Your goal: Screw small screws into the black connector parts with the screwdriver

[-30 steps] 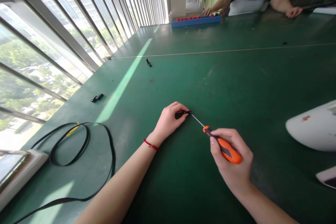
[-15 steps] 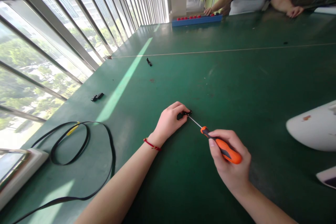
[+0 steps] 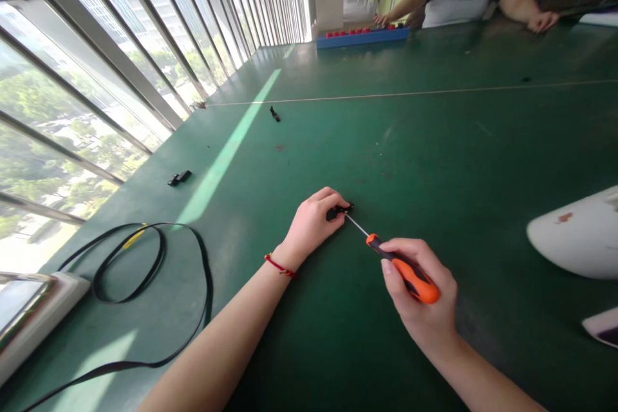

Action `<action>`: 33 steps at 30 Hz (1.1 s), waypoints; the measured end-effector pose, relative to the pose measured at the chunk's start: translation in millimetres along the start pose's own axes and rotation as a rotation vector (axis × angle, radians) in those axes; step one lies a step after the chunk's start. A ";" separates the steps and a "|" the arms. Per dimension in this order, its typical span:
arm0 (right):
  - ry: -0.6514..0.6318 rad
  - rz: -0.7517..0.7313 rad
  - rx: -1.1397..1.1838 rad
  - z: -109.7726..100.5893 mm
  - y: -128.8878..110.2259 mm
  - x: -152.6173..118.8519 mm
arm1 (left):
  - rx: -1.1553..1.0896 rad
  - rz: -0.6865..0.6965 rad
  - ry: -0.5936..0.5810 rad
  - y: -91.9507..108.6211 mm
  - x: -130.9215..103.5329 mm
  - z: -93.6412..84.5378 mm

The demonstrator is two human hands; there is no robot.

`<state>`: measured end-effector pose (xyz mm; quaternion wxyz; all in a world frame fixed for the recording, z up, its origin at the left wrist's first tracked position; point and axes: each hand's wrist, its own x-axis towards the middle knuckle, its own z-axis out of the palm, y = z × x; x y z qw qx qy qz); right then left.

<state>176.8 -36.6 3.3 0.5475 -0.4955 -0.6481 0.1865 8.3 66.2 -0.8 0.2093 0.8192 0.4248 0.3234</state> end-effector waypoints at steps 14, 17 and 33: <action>0.012 0.085 0.025 2.9 -1.7 -0.6 | -0.006 -0.008 0.000 0.2 -0.3 -0.2; 0.080 0.072 0.059 3.9 -2.8 0.1 | -0.004 -0.013 0.002 0.6 0.2 0.1; 0.109 0.083 0.025 7.1 -2.8 -1.7 | 0.010 -0.006 -0.001 0.2 0.9 -0.5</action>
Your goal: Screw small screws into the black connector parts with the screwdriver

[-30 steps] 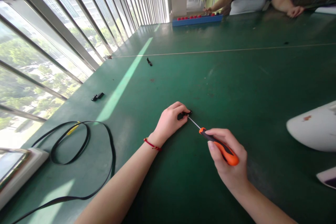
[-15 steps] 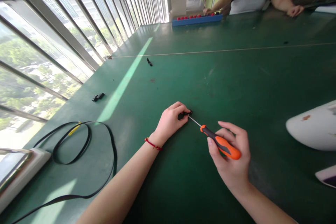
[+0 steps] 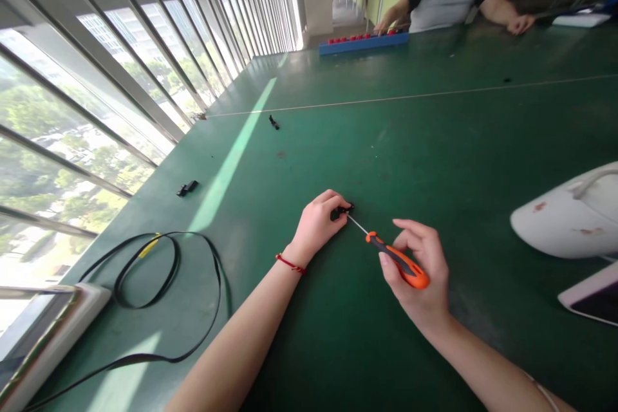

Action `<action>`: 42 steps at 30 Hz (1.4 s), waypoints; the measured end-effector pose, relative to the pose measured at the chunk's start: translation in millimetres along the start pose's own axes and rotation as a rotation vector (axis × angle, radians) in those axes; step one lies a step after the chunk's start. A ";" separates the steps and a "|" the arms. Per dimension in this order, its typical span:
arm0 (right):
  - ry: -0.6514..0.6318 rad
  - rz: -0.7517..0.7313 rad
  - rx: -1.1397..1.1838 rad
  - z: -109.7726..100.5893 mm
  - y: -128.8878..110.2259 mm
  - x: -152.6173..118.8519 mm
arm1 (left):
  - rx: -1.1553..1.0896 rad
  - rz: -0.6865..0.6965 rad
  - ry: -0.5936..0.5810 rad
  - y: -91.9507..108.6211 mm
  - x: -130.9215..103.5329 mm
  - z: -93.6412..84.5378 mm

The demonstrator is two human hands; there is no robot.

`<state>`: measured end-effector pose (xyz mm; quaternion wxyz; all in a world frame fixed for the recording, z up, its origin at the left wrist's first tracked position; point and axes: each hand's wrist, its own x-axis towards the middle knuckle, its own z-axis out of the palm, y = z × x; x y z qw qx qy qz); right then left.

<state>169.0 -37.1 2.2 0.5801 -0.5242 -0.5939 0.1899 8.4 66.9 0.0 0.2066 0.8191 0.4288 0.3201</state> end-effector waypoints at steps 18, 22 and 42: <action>0.018 -0.166 -0.108 1.4 -3.1 -6.8 | 0.002 -0.018 -0.025 0.1 0.6 -0.4; -0.099 -0.081 -0.132 0.3 -4.3 -6.1 | 0.002 -0.019 -0.027 1.3 0.6 -0.1; -0.067 -0.214 -0.212 0.6 -5.2 3.1 | 0.022 -0.021 -0.024 2.1 0.8 0.2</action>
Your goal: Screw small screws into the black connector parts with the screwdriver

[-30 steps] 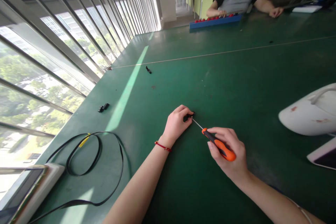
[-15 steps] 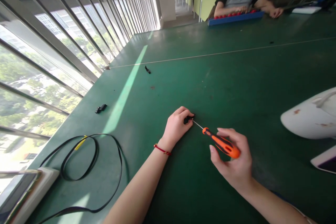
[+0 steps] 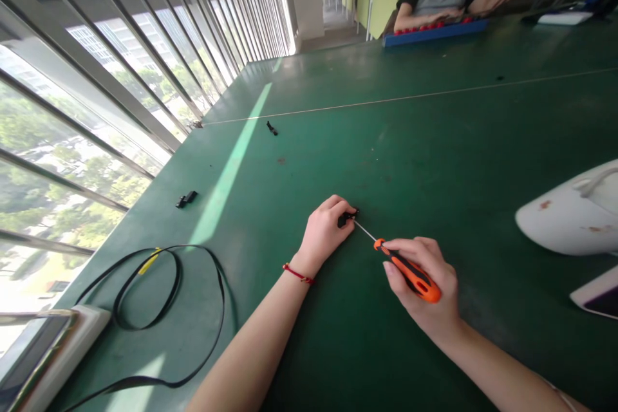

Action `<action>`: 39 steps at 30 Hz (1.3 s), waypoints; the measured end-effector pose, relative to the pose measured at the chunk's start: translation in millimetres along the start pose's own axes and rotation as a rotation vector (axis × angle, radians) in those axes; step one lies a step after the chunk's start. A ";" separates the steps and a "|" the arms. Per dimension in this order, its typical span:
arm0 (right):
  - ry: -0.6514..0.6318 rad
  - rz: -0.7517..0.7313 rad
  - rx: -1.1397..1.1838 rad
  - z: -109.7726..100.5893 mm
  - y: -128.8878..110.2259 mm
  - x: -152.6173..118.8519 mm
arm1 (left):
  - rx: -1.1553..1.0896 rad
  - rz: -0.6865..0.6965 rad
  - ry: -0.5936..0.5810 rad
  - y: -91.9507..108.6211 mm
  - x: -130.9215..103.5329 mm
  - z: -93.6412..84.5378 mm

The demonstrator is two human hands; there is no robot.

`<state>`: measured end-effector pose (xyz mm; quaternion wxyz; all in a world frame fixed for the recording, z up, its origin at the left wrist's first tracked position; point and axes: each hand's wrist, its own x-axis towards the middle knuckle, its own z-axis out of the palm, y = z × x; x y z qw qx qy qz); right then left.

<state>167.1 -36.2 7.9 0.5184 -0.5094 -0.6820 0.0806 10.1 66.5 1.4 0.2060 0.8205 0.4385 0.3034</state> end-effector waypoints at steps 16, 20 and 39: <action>0.033 0.128 0.003 -2.9 -11.2 21.3 | 0.024 -0.010 0.034 0.3 -0.2 -0.3; -0.095 0.191 -0.061 -14.2 -23.5 59.8 | 0.036 -0.015 0.047 0.1 -1.3 0.5; -0.363 0.176 -0.155 -33.0 -16.8 111.5 | -0.009 -0.021 0.039 -1.4 -0.4 0.0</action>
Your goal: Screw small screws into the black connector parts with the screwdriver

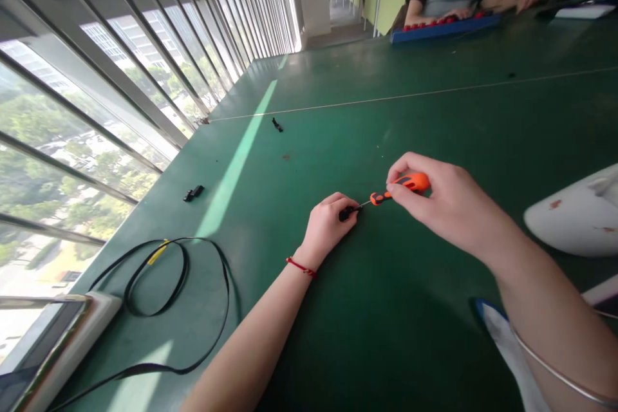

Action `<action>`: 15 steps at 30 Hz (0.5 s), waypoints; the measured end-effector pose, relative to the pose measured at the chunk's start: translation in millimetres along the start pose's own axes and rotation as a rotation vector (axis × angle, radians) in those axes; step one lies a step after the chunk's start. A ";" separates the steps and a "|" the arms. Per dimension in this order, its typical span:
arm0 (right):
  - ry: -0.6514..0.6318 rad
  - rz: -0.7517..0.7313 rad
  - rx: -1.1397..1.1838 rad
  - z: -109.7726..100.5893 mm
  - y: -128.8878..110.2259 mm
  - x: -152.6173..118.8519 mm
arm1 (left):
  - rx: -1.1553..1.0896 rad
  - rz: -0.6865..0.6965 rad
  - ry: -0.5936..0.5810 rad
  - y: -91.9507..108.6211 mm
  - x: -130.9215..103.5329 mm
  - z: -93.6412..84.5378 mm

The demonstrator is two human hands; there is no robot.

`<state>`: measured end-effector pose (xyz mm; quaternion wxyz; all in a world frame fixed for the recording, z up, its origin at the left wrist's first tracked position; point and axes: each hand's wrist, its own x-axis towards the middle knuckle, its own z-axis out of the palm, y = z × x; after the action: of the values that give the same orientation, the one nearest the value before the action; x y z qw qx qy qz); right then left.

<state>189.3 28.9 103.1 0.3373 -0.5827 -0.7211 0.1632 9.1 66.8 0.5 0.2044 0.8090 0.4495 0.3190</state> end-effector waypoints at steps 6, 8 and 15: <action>-0.073 0.042 -0.105 -1.5 -16.5 -8.1 | -0.002 0.014 0.018 -1.2 0.5 0.6; -0.091 0.034 -0.151 -3.2 -20.8 -3.3 | 0.003 0.020 0.023 -1.1 0.4 0.7; -0.008 -0.064 -0.190 -2.0 -11.2 13.7 | -0.009 0.015 0.005 -0.8 -0.2 0.9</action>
<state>181.1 38.6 115.6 0.2828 -0.5882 -0.7528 0.0854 9.1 67.0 -0.8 0.2044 0.8107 0.4424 0.3245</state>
